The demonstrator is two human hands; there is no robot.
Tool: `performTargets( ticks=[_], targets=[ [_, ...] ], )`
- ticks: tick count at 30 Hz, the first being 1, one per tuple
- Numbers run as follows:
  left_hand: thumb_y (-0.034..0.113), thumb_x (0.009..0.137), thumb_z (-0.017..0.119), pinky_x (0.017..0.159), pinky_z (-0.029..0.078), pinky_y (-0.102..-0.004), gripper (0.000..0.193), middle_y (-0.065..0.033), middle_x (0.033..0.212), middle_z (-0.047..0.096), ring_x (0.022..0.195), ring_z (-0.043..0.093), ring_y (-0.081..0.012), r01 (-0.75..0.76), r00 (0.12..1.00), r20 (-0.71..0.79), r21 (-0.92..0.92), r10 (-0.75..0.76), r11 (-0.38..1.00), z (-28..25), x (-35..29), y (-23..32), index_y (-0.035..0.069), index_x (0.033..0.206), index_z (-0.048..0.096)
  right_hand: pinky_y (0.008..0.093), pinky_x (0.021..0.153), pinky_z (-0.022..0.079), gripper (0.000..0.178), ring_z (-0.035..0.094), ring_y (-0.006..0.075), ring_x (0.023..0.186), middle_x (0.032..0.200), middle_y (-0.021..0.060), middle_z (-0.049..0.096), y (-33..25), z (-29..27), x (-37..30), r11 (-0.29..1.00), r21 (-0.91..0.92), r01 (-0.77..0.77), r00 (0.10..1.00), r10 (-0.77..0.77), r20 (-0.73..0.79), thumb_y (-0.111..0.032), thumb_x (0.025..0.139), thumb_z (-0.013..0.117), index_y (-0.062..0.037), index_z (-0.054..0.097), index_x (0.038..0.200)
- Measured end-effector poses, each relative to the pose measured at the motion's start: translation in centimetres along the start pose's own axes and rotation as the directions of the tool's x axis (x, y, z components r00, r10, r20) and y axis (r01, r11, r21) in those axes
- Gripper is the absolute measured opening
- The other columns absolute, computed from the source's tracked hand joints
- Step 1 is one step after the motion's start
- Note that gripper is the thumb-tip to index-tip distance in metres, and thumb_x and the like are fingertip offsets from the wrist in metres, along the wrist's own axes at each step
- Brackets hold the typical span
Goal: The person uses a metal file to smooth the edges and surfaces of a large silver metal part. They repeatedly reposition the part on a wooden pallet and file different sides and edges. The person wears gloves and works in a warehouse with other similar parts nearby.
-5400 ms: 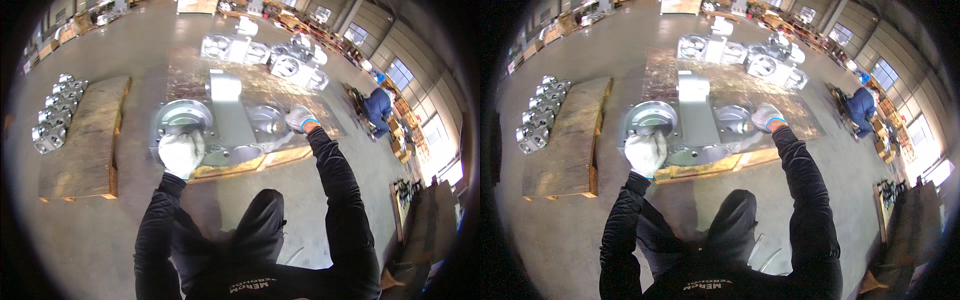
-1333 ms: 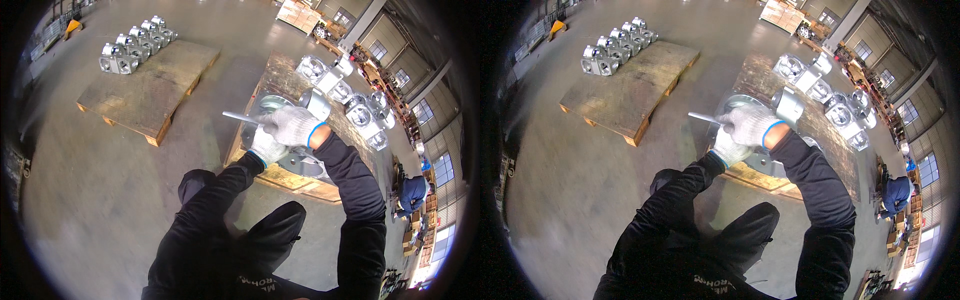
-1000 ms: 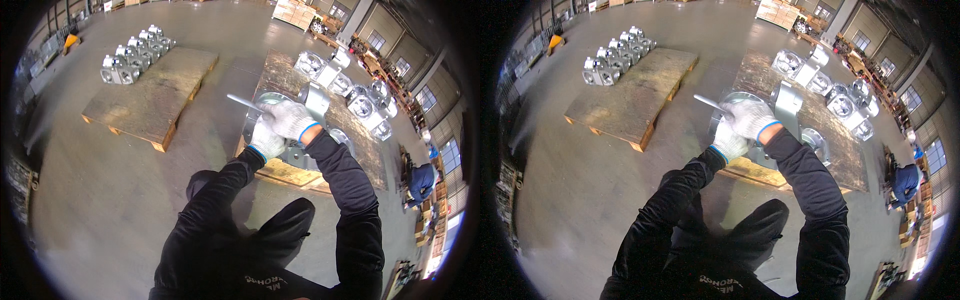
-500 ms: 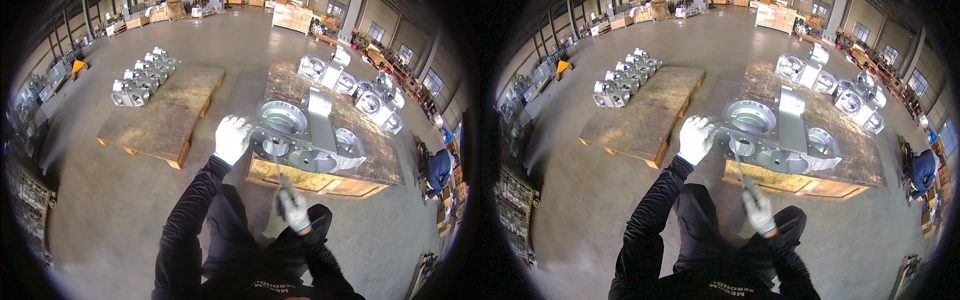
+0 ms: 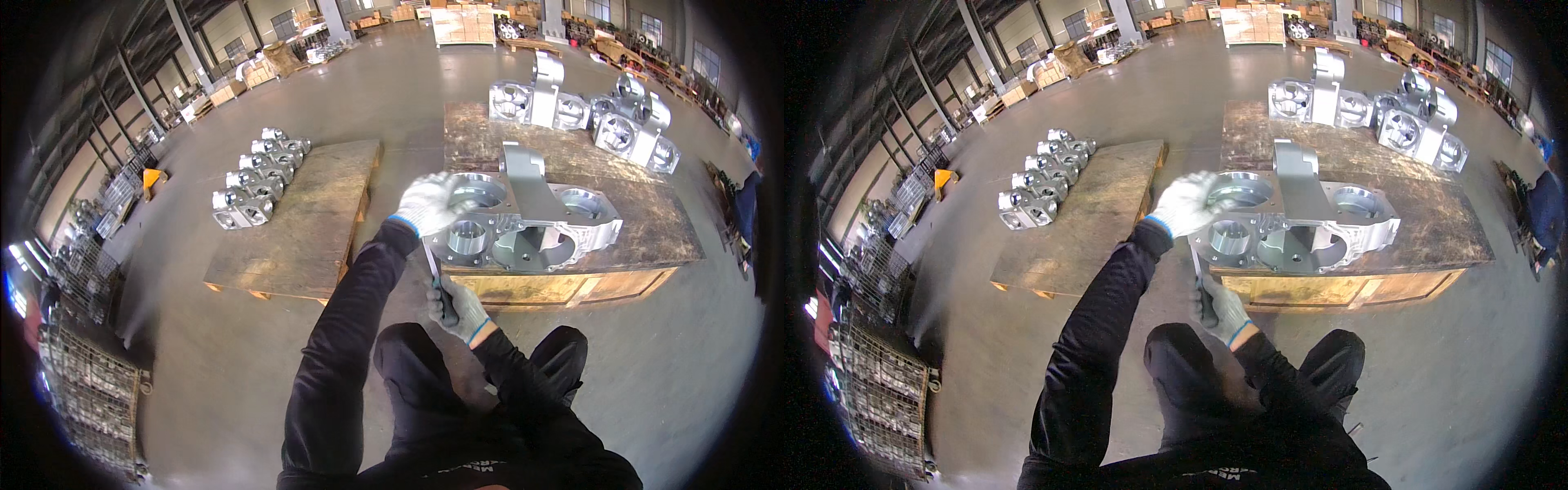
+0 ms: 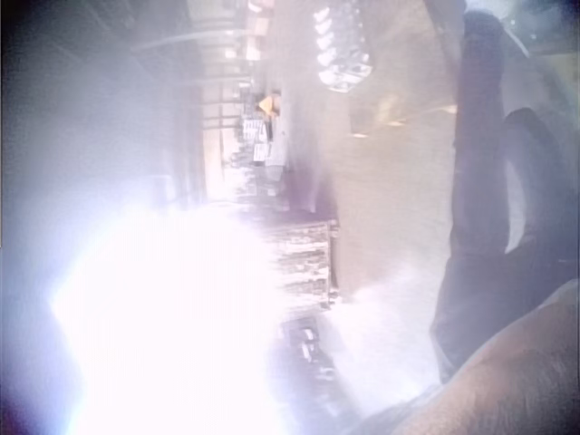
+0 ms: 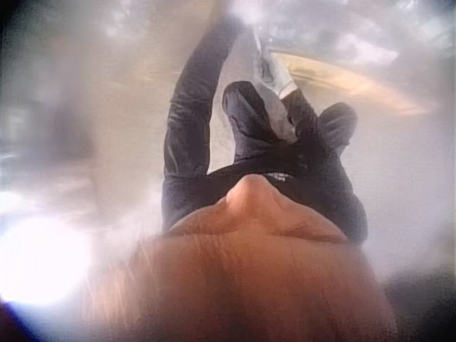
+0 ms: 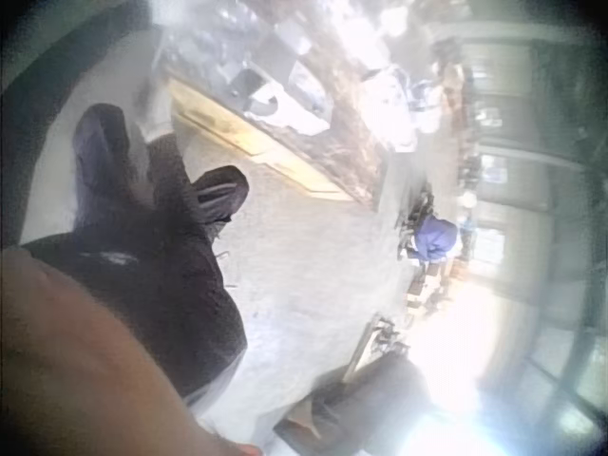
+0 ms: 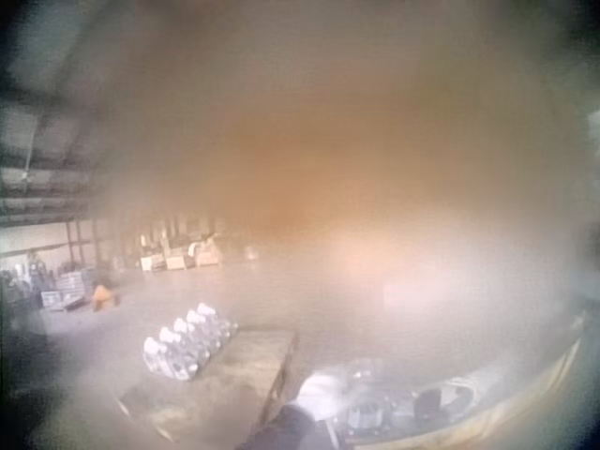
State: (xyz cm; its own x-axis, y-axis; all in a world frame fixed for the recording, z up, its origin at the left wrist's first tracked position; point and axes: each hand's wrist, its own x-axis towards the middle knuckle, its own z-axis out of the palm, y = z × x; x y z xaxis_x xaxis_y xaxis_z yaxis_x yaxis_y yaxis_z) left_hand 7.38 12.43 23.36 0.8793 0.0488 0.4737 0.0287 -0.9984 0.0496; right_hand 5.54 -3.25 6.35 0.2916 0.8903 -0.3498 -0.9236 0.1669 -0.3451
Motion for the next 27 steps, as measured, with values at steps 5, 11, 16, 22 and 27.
performTargets(
  ticks=[5, 11, 16, 22, 27],
  targets=[
    [0.053, 0.108, 0.039, 0.095, 0.053, -0.0486, 0.055, -0.0186, 0.106, 0.074, 0.102, 0.069, -0.0395, 0.064, 0.896, 0.44, -0.002, -0.056, 0.998, 1.2, 1.7, 0.3, 0.01, 0.122, 0.07, 0.023, 0.054, 0.047, 0.021, 0.052, 0.0091, 0.061, 0.074, -0.0033, 0.054, -1.9, 5.1, 1.0, 0.794, 0.52, -0.314, 0.901, 0.076, 0.428, -0.02, 0.109, 0.052, -0.006, 0.065, 0.102],
    [0.047, 0.104, 0.048, 0.087, 0.054, -0.0483, 0.044, -0.0153, 0.097, 0.074, 0.098, 0.07, -0.0364, -0.11, 0.976, 0.178, -0.096, 0.126, 0.989, 3.0, 0.2, -0.9, 0.011, 0.105, 0.073, 0.0231, 0.05, 0.04, 0.027, 0.05, 0.0086, 0.06, 0.075, -0.0034, 0.053, -0.6, 7.0, -1.2, 0.896, 0.422, -0.141, 0.975, 0.052, 0.215, -0.032, 0.108, 0.057, -0.0058, 0.064, 0.108],
    [0.048, 0.104, 0.049, 0.087, 0.054, -0.0482, 0.045, -0.0154, 0.097, 0.074, 0.095, 0.07, -0.0371, -0.141, 0.977, 0.153, -0.07, 0.15, 0.988, 3.4, 0.4, -0.9, 0.009, 0.106, 0.073, 0.0222, 0.049, 0.04, 0.024, 0.048, 0.0074, 0.056, 0.071, -0.0043, 0.051, -0.9, 6.8, -0.1, 0.823, 0.539, -0.18, 0.916, -0.059, 0.396, -0.025, 0.11, 0.053, -0.0108, 0.06, 0.091],
    [0.049, 0.102, 0.052, 0.087, 0.055, -0.0487, 0.045, -0.0156, 0.1, 0.074, 0.097, 0.07, -0.0379, -0.083, 0.976, 0.195, -0.06, 0.093, 0.995, 2.9, 0.5, -0.5, 0.009, 0.106, 0.073, 0.021, 0.049, 0.037, 0.023, 0.044, 0.0071, 0.056, 0.072, -0.0058, 0.047, -0.7, 7.2, 0.6, 0.812, 0.567, -0.138, 0.96, -0.03, 0.277, -0.024, 0.109, 0.053, -0.0102, 0.059, 0.091],
    [0.047, 0.102, 0.052, 0.089, 0.055, -0.0475, 0.043, -0.0152, 0.103, 0.075, 0.101, 0.071, -0.0365, -0.083, 0.974, 0.204, -0.065, 0.094, 0.994, 2.8, 0.5, -0.3, 0.011, 0.109, 0.075, 0.0218, 0.047, 0.037, 0.021, 0.044, 0.0062, 0.055, 0.071, -0.0059, 0.048, -0.4, 6.9, 0.7, 0.803, 0.59, -0.089, 0.96, -0.09, 0.267, -0.021, 0.108, 0.055, -0.0112, 0.055, 0.089]
  ],
)
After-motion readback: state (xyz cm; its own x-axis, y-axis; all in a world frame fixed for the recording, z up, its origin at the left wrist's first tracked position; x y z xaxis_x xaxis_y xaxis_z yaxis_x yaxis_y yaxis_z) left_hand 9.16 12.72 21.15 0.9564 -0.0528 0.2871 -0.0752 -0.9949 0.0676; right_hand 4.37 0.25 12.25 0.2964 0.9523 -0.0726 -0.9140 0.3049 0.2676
